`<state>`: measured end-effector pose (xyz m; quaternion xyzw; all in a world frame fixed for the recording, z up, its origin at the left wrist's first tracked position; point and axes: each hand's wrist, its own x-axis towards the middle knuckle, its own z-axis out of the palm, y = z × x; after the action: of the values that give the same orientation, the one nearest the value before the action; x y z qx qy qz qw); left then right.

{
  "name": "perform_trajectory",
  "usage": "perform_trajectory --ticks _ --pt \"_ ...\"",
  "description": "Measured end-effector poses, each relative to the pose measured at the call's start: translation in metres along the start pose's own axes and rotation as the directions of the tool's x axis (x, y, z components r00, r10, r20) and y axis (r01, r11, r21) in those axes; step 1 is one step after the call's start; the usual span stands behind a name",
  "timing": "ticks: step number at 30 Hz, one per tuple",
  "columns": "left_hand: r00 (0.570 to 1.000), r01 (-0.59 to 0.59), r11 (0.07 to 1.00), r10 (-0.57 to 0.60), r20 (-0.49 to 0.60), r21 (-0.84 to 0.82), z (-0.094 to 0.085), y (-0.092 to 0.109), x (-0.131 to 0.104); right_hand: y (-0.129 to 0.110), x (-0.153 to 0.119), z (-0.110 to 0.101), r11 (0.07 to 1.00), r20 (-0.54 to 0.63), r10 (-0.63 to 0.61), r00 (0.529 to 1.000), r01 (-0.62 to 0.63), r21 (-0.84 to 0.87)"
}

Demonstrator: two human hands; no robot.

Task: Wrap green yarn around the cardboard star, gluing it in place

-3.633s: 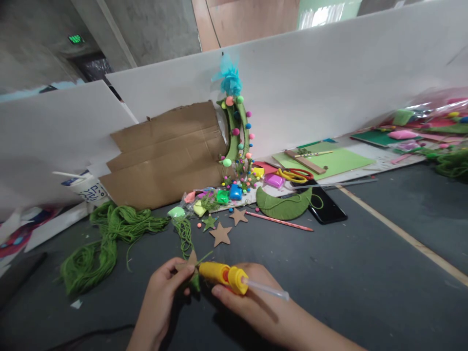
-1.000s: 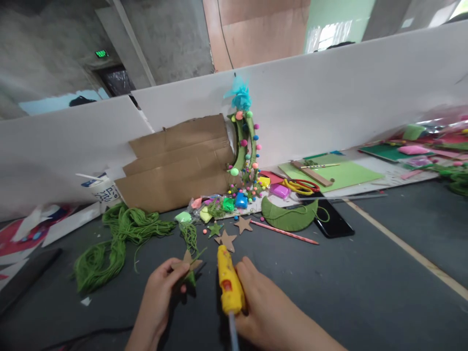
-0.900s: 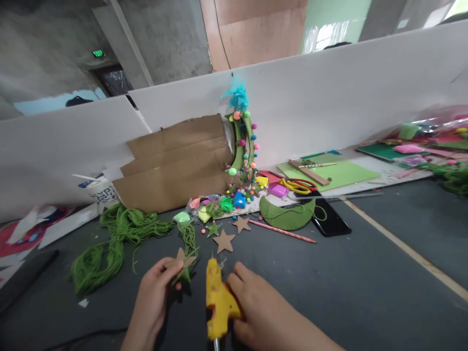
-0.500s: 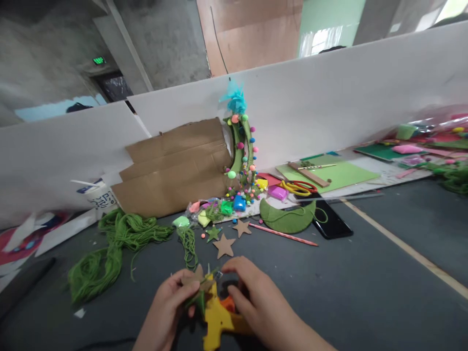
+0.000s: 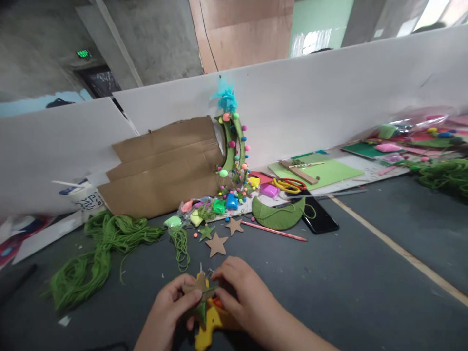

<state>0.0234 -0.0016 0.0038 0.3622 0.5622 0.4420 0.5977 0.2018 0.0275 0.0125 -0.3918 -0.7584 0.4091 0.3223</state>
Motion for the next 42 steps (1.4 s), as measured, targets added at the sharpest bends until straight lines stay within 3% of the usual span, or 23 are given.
perform_trajectory --ticks 14,19,29,42 --pt "0.996 0.024 0.997 -0.031 0.083 0.075 -0.003 0.003 0.0 -0.001 -0.005 0.001 0.996 0.036 -0.023 0.999 0.026 -0.085" --pt "0.996 0.011 0.992 -0.022 0.083 0.129 -0.005 0.003 0.0 0.003 -0.004 0.005 0.994 -0.003 0.067 0.998 -0.067 -0.087" --pt "0.994 0.025 0.972 -0.048 0.094 0.234 -0.003 0.012 -0.002 0.007 0.001 -0.007 0.998 0.078 0.07 0.995 -0.07 0.005" --pt "0.982 0.025 0.978 -0.064 0.18 0.208 0.0 0.015 -0.004 0.01 0.003 -0.012 0.969 0.117 0.138 0.984 -0.158 0.19"
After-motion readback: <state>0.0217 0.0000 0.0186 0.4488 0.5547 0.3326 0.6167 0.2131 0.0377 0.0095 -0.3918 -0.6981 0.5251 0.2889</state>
